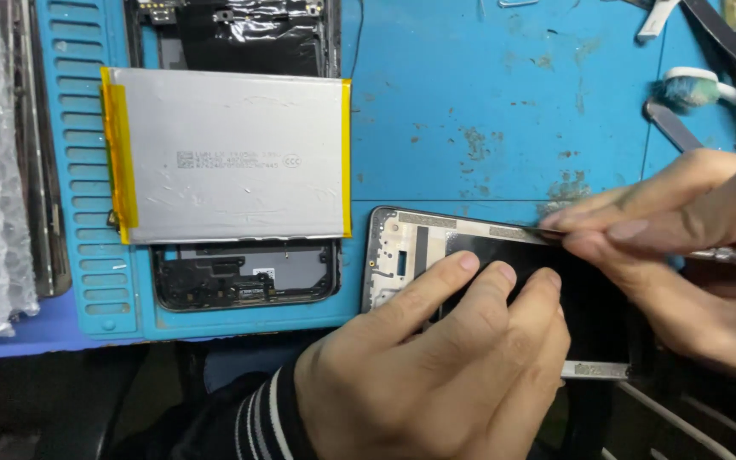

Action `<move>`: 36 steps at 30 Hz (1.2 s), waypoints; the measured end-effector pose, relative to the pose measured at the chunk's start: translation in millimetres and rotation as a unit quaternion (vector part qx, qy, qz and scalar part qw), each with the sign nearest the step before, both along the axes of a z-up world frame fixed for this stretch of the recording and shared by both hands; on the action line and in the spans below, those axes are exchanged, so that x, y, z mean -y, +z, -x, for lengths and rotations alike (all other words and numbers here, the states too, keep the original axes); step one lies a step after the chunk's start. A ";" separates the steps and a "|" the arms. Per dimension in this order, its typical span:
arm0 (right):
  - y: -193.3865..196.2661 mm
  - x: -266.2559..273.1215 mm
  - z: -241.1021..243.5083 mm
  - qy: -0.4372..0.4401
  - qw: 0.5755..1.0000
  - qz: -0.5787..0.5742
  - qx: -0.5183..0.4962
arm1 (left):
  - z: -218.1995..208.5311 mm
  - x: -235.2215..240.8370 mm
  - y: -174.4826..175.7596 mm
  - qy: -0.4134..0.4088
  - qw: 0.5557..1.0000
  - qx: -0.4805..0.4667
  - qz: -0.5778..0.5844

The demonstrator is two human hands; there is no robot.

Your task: Working on a smartphone screen assembly by applying or removing adhesive strips using tweezers.

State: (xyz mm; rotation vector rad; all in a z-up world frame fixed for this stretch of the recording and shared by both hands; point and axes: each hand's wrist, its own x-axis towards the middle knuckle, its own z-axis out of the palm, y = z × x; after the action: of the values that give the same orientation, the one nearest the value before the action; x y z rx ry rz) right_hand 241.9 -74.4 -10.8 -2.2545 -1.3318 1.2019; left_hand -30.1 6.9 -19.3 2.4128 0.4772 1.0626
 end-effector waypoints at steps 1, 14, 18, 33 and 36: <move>26.7 -24.2 27.9 0.177 0.952 -0.248 0.038 | -0.4 -0.6 2.3 0.002 1.000 -0.008 0.005; -10.1 25.3 -29.5 0.050 0.962 -0.267 -0.017 | 0.7 -1.8 -1.4 0.016 1.000 0.004 -0.010; 6.2 12.6 0.2 0.072 0.978 -0.193 0.024 | -1.3 0.5 -6.0 0.038 0.999 0.008 -0.030; 14.0 -14.1 41.1 0.084 0.971 -0.221 0.042 | 8.0 -0.8 -12.6 0.020 1.000 0.015 -0.013; 22.3 -23.0 50.3 0.129 0.962 -0.238 0.043 | 6.3 1.6 -12.8 0.017 1.000 0.014 -0.009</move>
State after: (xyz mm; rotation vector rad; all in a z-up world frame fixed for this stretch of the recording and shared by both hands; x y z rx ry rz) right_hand 191.6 -51.4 11.5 -1.8476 -1.7691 0.7471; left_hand -36.4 5.3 -32.0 2.4102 0.5026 1.1175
